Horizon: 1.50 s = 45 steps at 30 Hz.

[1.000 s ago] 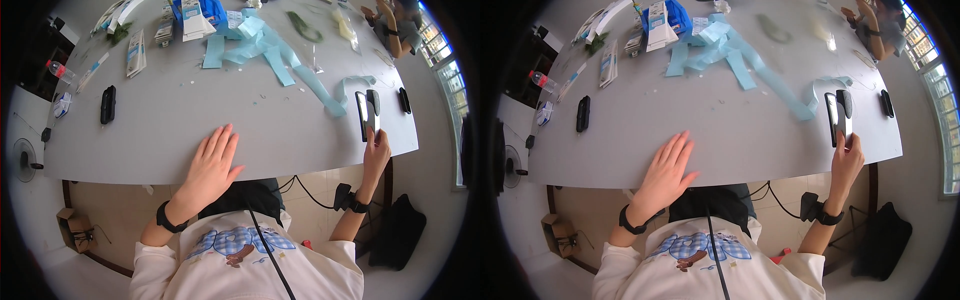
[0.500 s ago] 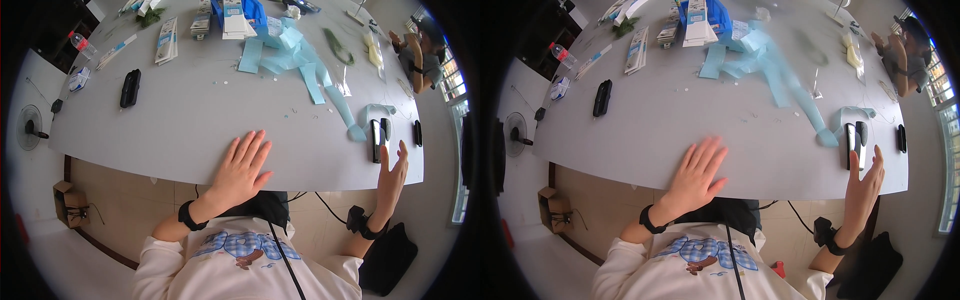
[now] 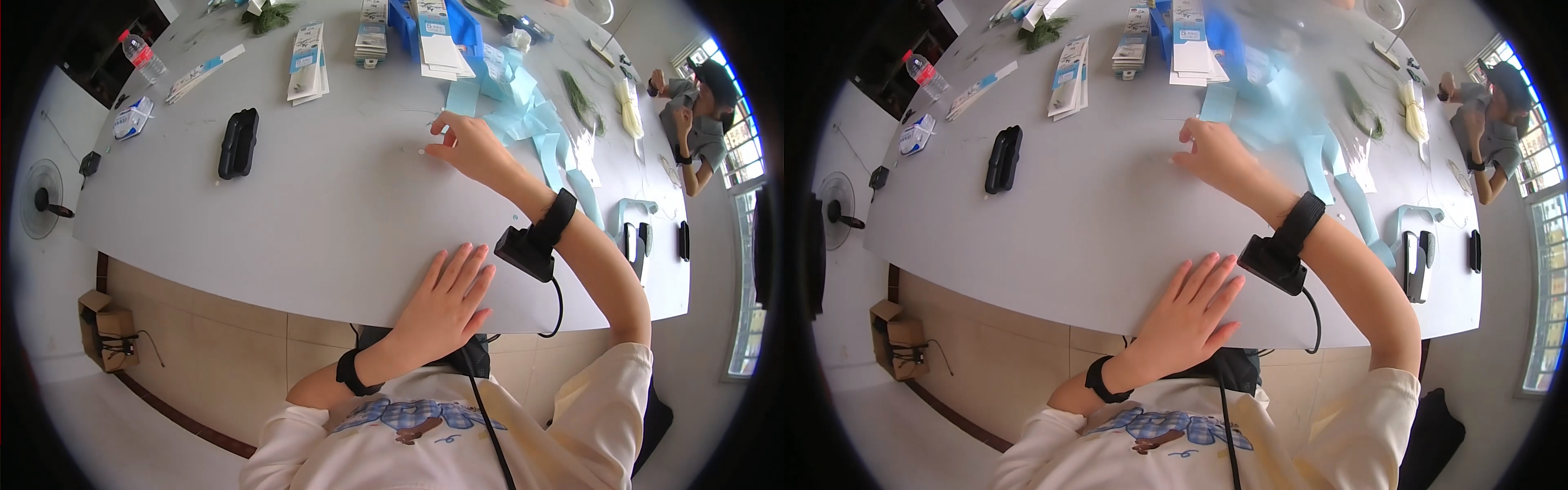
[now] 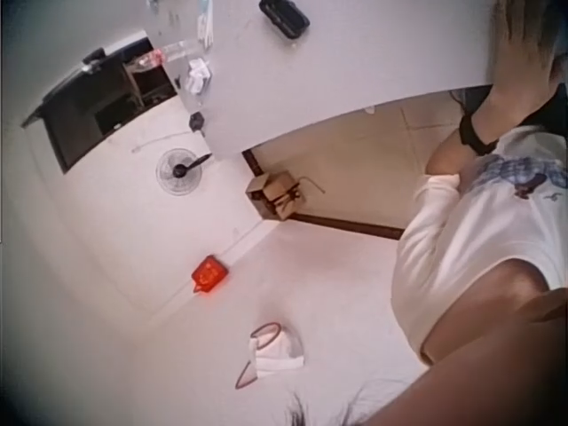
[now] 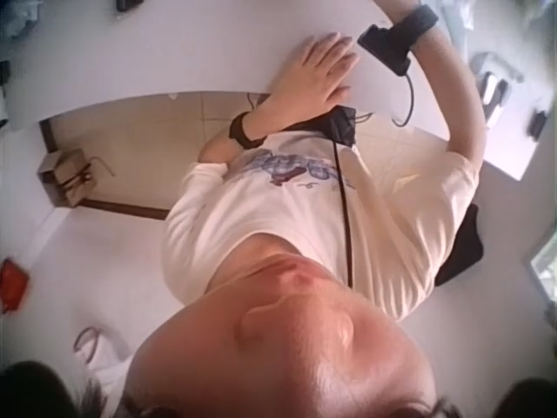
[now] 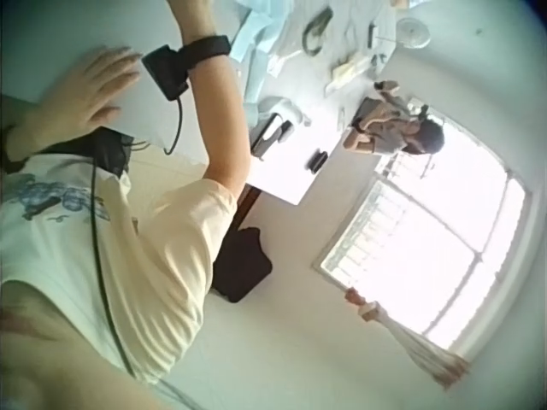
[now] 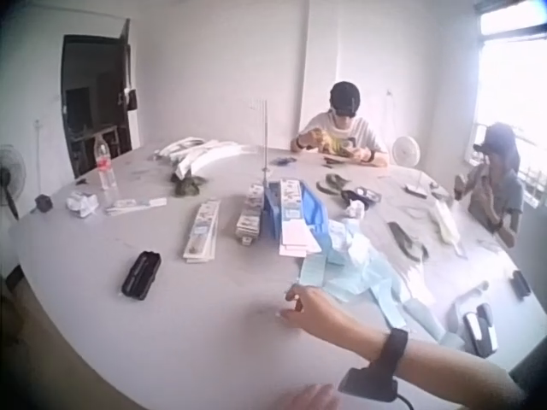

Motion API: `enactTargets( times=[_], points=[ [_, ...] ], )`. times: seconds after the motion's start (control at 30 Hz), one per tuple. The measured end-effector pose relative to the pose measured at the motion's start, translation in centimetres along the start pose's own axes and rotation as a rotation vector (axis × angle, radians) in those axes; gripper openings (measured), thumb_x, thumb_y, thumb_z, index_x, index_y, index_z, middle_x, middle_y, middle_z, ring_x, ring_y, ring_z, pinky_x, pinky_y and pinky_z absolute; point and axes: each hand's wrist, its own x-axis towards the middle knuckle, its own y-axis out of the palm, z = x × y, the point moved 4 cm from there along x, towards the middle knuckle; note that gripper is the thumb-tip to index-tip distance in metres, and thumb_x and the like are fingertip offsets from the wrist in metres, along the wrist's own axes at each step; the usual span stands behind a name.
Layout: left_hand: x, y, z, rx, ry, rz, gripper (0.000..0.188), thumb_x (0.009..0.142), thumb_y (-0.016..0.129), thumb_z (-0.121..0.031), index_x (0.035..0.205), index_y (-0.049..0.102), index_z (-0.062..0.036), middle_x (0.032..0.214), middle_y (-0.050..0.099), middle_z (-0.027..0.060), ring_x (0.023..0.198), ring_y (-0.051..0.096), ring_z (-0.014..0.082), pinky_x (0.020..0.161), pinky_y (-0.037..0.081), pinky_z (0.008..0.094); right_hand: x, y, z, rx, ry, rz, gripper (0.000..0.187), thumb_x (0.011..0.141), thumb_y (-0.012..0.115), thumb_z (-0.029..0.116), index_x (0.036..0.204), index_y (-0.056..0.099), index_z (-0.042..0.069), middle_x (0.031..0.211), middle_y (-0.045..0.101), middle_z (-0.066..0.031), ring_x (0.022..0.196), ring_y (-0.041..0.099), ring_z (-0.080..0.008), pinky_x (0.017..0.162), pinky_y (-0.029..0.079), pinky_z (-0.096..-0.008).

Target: The person is assembling fishing tackle components, including hooks, line, and packaging.

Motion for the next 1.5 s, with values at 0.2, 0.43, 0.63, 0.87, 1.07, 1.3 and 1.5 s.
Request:
enactTargets(
  times=[0.2, 0.43, 0.63, 0.87, 1.07, 1.3, 1.5],
  points=[
    [-0.4, -0.1, 0.3, -0.011, 0.001, -0.001, 0.052, 0.082, 0.055, -0.030, 0.123, 0.043, -0.0007, 0.136, 0.033, 0.0187, 0.126, 0.032, 0.0337, 0.102, 0.026, 0.0485, 2.4, 2.1, -1.5, 0.104, 0.016, 0.051, 0.024, 0.081, 0.062, 0.020, 0.092, 0.059, -0.001, 0.072, 0.060, -0.0120, 0.064, 0.058, -0.0232, 0.059, 0.045, -0.0335],
    [-0.4, -0.4, 0.6, -0.088, -0.014, -0.051, 0.046, 0.081, 0.057, -0.025, 0.119, 0.046, -0.0003, 0.133, 0.037, 0.0165, 0.124, 0.034, 0.0312, 0.102, 0.026, 0.0468, 1.7, -0.5, -1.1, 0.041, -0.081, -0.041, 0.018, 0.083, 0.058, 0.017, 0.087, 0.059, -0.001, 0.076, 0.061, -0.0124, 0.065, 0.056, -0.0238, 0.060, 0.044, -0.0341],
    [-0.4, -0.8, 0.8, -0.183, -0.033, -0.138, 0.034, 0.080, 0.057, -0.017, 0.109, 0.051, 0.0000, 0.125, 0.044, 0.0151, 0.119, 0.040, 0.0306, 0.102, 0.028, 0.0450, 1.7, -0.2, -0.3, 0.013, -0.195, -0.026, 0.019, 0.084, 0.057, 0.018, 0.090, 0.057, 0.000, 0.076, 0.060, -0.0117, 0.064, 0.055, -0.0227, 0.061, 0.044, -0.0330],
    [-0.5, -1.3, 1.1, -0.306, -0.071, -0.217, 0.030, 0.078, 0.058, -0.011, 0.106, 0.052, 0.0005, 0.118, 0.049, 0.0143, 0.114, 0.043, 0.0310, 0.099, 0.033, 0.0442, 0.9, 0.7, -0.2, -0.044, -0.182, -0.058, 0.019, 0.084, 0.058, 0.019, 0.088, 0.057, 0.001, 0.085, 0.060, -0.0106, 0.070, 0.056, -0.0227, 0.065, 0.046, -0.0325],
    [-0.4, -0.5, 0.4, -0.193, -0.042, -0.213, 0.029, 0.077, 0.059, -0.010, 0.103, 0.054, 0.0008, 0.115, 0.050, 0.0141, 0.113, 0.044, 0.0308, 0.097, 0.034, 0.0425, 1.6, 2.0, -1.3, -0.065, -0.056, 0.100, 0.019, 0.083, 0.058, 0.018, 0.087, 0.056, -0.001, 0.087, 0.057, -0.0155, 0.080, 0.056, -0.0277, 0.069, 0.046, -0.0354],
    [-0.4, -0.8, 0.3, -0.135, -0.056, -0.222, 0.028, 0.076, 0.059, -0.008, 0.102, 0.054, -0.0002, 0.114, 0.052, 0.0126, 0.109, 0.047, 0.0308, 0.093, 0.038, 0.0402, 1.2, -0.1, 0.3, 0.053, -0.166, -0.071, 0.018, 0.086, 0.053, 0.014, 0.084, 0.052, -0.004, 0.088, 0.056, -0.0185, 0.084, 0.053, -0.0344, 0.075, 0.044, -0.0369],
    [-0.9, -1.7, 1.3, -0.435, -0.147, -0.364, 0.027, 0.078, 0.057, -0.005, 0.105, 0.053, -0.0014, 0.113, 0.053, 0.0124, 0.104, 0.051, 0.0277, 0.090, 0.038, 0.0371, -0.9, -5.1, 3.4, 0.518, -0.002, -0.071, 0.017, 0.089, 0.048, 0.014, 0.086, 0.048, -0.003, 0.073, 0.060, -0.0086, 0.053, 0.058, -0.0156, 0.047, 0.045, -0.0275]
  ],
)
